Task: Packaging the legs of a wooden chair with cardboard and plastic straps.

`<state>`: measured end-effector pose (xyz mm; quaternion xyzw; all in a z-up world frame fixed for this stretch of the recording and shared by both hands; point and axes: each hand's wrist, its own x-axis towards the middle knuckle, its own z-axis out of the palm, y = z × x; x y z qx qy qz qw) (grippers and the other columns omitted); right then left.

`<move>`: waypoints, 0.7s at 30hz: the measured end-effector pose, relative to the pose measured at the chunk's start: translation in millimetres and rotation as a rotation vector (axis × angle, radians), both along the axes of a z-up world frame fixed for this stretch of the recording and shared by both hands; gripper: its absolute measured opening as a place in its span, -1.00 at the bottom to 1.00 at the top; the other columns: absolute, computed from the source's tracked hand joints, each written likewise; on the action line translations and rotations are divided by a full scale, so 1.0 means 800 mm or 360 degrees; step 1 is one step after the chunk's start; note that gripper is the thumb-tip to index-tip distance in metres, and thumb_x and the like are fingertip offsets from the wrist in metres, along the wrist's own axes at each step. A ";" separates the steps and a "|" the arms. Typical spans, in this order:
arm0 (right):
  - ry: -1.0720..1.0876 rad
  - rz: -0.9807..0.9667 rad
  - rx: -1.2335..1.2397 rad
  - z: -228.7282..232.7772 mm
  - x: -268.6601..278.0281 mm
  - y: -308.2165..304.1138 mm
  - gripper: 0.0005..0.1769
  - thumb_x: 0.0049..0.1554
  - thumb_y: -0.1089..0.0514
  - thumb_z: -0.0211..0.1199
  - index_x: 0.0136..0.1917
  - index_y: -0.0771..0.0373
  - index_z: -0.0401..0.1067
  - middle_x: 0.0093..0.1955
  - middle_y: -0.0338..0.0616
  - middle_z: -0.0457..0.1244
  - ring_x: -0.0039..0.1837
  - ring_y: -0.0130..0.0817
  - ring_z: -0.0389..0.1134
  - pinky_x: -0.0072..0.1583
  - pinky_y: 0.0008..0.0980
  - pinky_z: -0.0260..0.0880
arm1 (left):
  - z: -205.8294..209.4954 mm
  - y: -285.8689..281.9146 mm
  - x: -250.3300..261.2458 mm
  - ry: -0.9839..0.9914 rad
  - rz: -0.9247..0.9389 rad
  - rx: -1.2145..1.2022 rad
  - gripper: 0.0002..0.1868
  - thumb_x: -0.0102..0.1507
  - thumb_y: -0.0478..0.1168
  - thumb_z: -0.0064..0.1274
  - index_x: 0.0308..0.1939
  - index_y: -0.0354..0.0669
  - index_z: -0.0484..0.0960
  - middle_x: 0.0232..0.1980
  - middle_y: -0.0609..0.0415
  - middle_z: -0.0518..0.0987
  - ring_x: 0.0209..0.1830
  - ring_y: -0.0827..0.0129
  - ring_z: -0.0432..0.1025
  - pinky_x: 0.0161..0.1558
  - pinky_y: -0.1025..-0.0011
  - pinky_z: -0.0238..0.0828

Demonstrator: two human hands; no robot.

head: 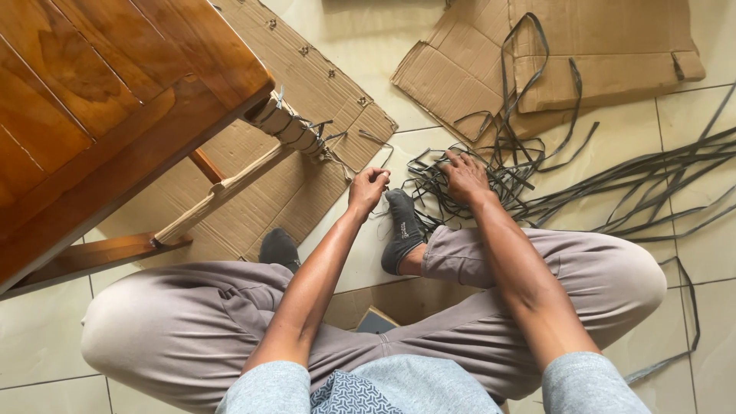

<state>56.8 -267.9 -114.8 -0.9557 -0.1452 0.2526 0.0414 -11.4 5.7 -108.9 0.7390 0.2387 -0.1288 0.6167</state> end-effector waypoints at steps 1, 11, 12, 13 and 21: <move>-0.0002 0.0006 0.0003 -0.008 0.000 -0.001 -0.48 0.19 0.13 0.00 0.38 -0.23 0.41 0.69 -0.43 -0.04 0.66 -0.04 -0.05 0.51 0.17 0.06 | 0.003 0.002 -0.003 -0.0002 0.0006 0.0003 -0.76 0.24 -0.06 0.15 -0.06 0.04 0.77 -0.28 0.13 0.72 -0.31 0.46 0.61 -0.17 0.48 0.51; -0.0036 -0.0737 0.1300 0.105 0.016 0.056 -0.75 0.13 0.10 0.34 0.09 -0.14 0.63 -0.10 -0.27 0.43 -0.01 -0.40 0.44 0.04 -0.33 0.44 | 0.028 0.013 -0.010 -0.0070 0.0013 -0.0019 -0.75 0.25 -0.07 0.16 -0.02 0.07 0.76 -0.24 0.08 0.72 -0.29 0.42 0.62 -0.18 0.45 0.53; 0.0088 -0.0929 0.1541 0.123 0.018 0.065 -0.73 0.07 0.06 0.39 0.08 -0.16 0.63 -0.23 -0.29 0.42 -0.16 -0.62 0.41 -0.08 -0.56 0.43 | 0.034 0.011 -0.008 -0.0107 0.0018 -0.0054 -0.73 0.25 -0.08 0.18 0.00 0.05 0.76 -0.23 0.04 0.72 -0.29 0.40 0.61 -0.20 0.44 0.53; 0.0082 -0.0925 0.1539 0.148 0.015 0.075 -0.73 0.07 0.06 0.39 0.08 -0.16 0.63 -0.23 -0.29 0.42 -0.16 -0.62 0.41 -0.08 -0.56 0.43 | 0.049 0.008 -0.006 -0.0114 0.0019 -0.0058 -0.73 0.25 -0.08 0.18 0.00 0.05 0.76 -0.23 0.04 0.72 -0.29 0.40 0.61 -0.20 0.44 0.53; 0.0516 -0.0767 0.2092 0.231 -0.001 0.139 -0.45 0.06 0.18 0.51 0.32 0.16 0.47 -0.09 -0.20 0.41 -0.05 -0.59 0.43 0.02 -0.60 0.45 | 0.105 -0.010 0.007 -0.0393 -0.0128 -0.0303 -0.78 0.28 -0.05 0.24 -0.04 0.06 0.77 -0.27 0.03 0.74 -0.30 0.42 0.62 -0.18 0.45 0.57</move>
